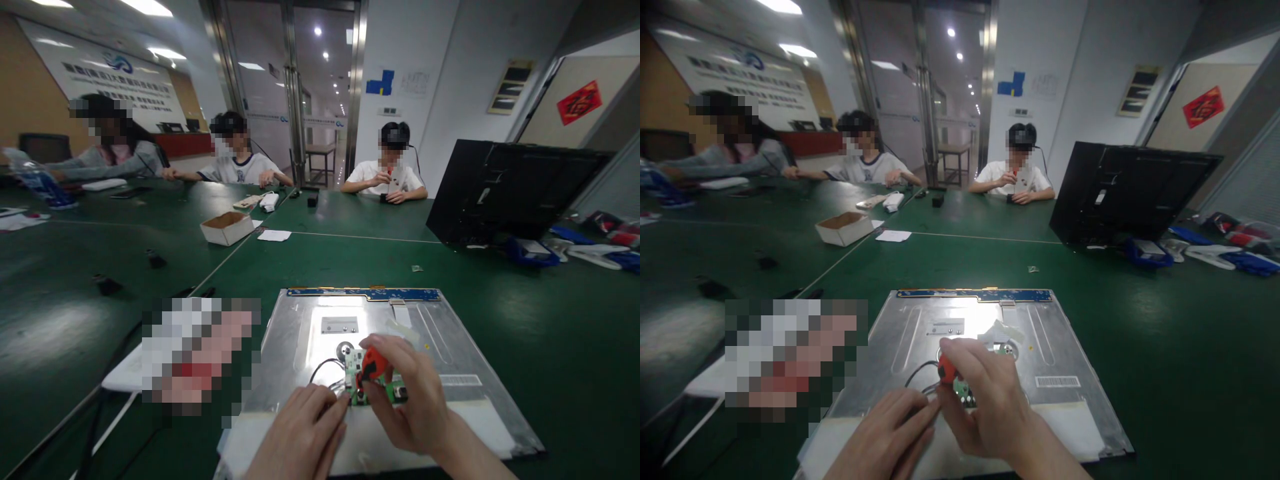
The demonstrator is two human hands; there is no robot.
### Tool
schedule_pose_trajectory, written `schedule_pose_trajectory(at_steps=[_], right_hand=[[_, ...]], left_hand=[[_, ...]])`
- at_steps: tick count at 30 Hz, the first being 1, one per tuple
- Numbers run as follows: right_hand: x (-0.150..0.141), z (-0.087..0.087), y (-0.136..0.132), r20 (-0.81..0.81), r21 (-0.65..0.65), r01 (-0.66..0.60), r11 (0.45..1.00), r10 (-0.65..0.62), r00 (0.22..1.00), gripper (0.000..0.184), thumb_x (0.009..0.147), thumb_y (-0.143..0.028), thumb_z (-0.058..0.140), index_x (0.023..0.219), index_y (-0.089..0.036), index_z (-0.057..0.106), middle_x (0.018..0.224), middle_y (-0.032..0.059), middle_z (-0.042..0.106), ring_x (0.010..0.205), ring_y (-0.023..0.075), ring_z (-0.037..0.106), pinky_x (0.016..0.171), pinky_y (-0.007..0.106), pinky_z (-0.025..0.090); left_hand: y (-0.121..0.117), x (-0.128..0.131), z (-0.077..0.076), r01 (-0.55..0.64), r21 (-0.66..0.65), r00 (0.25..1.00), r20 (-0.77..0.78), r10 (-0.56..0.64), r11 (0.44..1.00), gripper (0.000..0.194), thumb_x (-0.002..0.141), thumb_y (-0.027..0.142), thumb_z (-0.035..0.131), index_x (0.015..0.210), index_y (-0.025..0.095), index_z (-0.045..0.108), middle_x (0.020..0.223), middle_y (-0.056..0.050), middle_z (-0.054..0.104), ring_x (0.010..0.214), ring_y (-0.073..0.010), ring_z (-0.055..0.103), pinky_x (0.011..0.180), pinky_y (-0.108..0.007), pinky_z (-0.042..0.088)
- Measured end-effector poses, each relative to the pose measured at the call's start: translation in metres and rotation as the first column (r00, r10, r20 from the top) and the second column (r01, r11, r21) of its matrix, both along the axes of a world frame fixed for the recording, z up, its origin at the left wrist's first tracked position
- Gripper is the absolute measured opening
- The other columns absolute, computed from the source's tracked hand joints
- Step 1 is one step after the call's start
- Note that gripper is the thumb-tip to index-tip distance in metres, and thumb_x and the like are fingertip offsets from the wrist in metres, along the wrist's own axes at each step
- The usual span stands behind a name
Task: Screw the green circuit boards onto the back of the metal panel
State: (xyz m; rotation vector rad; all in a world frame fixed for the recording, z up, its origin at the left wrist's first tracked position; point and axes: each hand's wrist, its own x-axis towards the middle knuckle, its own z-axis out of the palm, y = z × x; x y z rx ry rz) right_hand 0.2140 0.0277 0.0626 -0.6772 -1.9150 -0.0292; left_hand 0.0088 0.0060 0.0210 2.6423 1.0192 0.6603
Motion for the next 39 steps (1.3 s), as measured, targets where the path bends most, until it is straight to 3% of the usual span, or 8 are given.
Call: schedule_pose_trajectory(at_steps=[3, 9, 16, 20, 23, 29, 35, 39], right_hand=[[-0.0001, -0.0015, -0.0004, -0.006, -0.038, -0.004, 0.999, 0.003, 1.000, 0.053, 0.092, -0.009, 0.046, 0.144, -0.015, 0.037, 0.103, 0.0112, 0.070, 0.080, 0.0182, 0.069, 0.066, 0.030, 0.060], [-0.0019, -0.0031, 0.0035, -0.040, 0.032, 0.039, 0.999, -0.038, 0.998, 0.049, 0.093, -0.019, 0.058, 0.139, -0.023, 0.041, 0.085, 0.0030, 0.068, 0.072, 0.0179, 0.065, 0.058, 0.028, 0.057], [0.0002, 0.0010, -0.0002, 0.019, -0.023, -0.007, 1.000, 0.008, 1.000, 0.053, 0.092, -0.010, 0.046, 0.144, -0.013, 0.038, 0.108, 0.0134, 0.070, 0.096, 0.0217, 0.069, 0.072, 0.032, 0.061], [-0.0002, -0.0003, -0.0003, -0.013, -0.005, 0.049, 0.999, -0.049, 0.999, 0.048, 0.091, -0.012, 0.052, 0.138, -0.017, 0.042, 0.097, 0.0091, 0.071, 0.080, 0.0186, 0.069, 0.060, 0.028, 0.058], [-0.0012, -0.0015, 0.0008, -0.040, 0.034, 0.096, 0.995, -0.095, 0.995, 0.041, 0.092, -0.019, 0.057, 0.131, -0.021, 0.046, 0.089, 0.0053, 0.070, 0.073, 0.0178, 0.067, 0.059, 0.029, 0.056], [-0.0017, -0.0021, 0.0023, -0.049, 0.026, 0.044, 0.999, -0.043, 0.998, 0.041, 0.094, -0.022, 0.057, 0.133, -0.021, 0.044, 0.093, 0.0060, 0.068, 0.082, 0.0191, 0.068, 0.063, 0.030, 0.059], [-0.0012, -0.0020, -0.0009, -0.076, 0.030, 0.153, 0.988, -0.150, 0.986, 0.038, 0.090, -0.017, 0.060, 0.127, -0.021, 0.051, 0.098, 0.0064, 0.057, 0.077, 0.0166, 0.062, 0.059, 0.029, 0.056], [0.0006, -0.0009, -0.0037, -0.039, -0.038, 0.066, 0.997, -0.068, 0.997, 0.047, 0.088, -0.009, 0.053, 0.134, -0.020, 0.049, 0.109, 0.0107, 0.057, 0.086, 0.0185, 0.064, 0.064, 0.030, 0.059]], left_hand=[[0.0004, 0.0002, 0.0006, -0.002, -0.003, 1.000, 0.007, 0.002, 1.000, 0.036, 0.095, 0.009, 0.048, 0.129, 0.020, 0.054, 0.103, -0.009, 0.062, 0.090, -0.0249, 0.060, 0.076, -0.037, 0.053], [-0.0003, -0.0009, -0.0005, 0.002, 0.003, 1.000, 0.029, -0.002, 1.000, 0.037, 0.095, 0.010, 0.047, 0.130, 0.021, 0.055, 0.104, -0.009, 0.063, 0.090, -0.0243, 0.060, 0.076, -0.036, 0.054], [0.0005, -0.0004, 0.0010, -0.002, 0.005, 1.000, 0.025, 0.002, 1.000, 0.038, 0.095, 0.010, 0.049, 0.130, 0.021, 0.056, 0.103, -0.009, 0.063, 0.089, -0.0238, 0.061, 0.075, -0.035, 0.055], [0.0009, -0.0007, 0.0001, -0.003, 0.013, 1.000, 0.021, 0.002, 1.000, 0.036, 0.094, 0.010, 0.050, 0.128, 0.020, 0.058, 0.102, -0.008, 0.063, 0.088, -0.0238, 0.061, 0.074, -0.035, 0.055], [0.0009, -0.0010, -0.0012, -0.001, 0.022, 1.000, 0.019, 0.000, 1.000, 0.037, 0.094, 0.010, 0.049, 0.128, 0.021, 0.058, 0.102, -0.009, 0.063, 0.089, -0.0244, 0.061, 0.075, -0.036, 0.055], [0.0004, -0.0009, -0.0020, 0.002, -0.004, 1.000, 0.008, -0.002, 1.000, 0.037, 0.095, 0.010, 0.048, 0.130, 0.020, 0.054, 0.104, -0.009, 0.063, 0.090, -0.0248, 0.061, 0.076, -0.038, 0.054], [0.0009, -0.0016, -0.0020, 0.004, 0.012, 1.000, 0.013, -0.004, 1.000, 0.038, 0.096, 0.011, 0.048, 0.132, 0.021, 0.053, 0.104, -0.009, 0.063, 0.090, -0.0245, 0.061, 0.076, -0.037, 0.054], [0.0011, -0.0004, -0.0015, 0.005, 0.001, 1.000, 0.015, -0.006, 1.000, 0.038, 0.097, 0.011, 0.047, 0.133, 0.021, 0.052, 0.105, -0.009, 0.062, 0.090, -0.0245, 0.060, 0.077, -0.037, 0.054]])
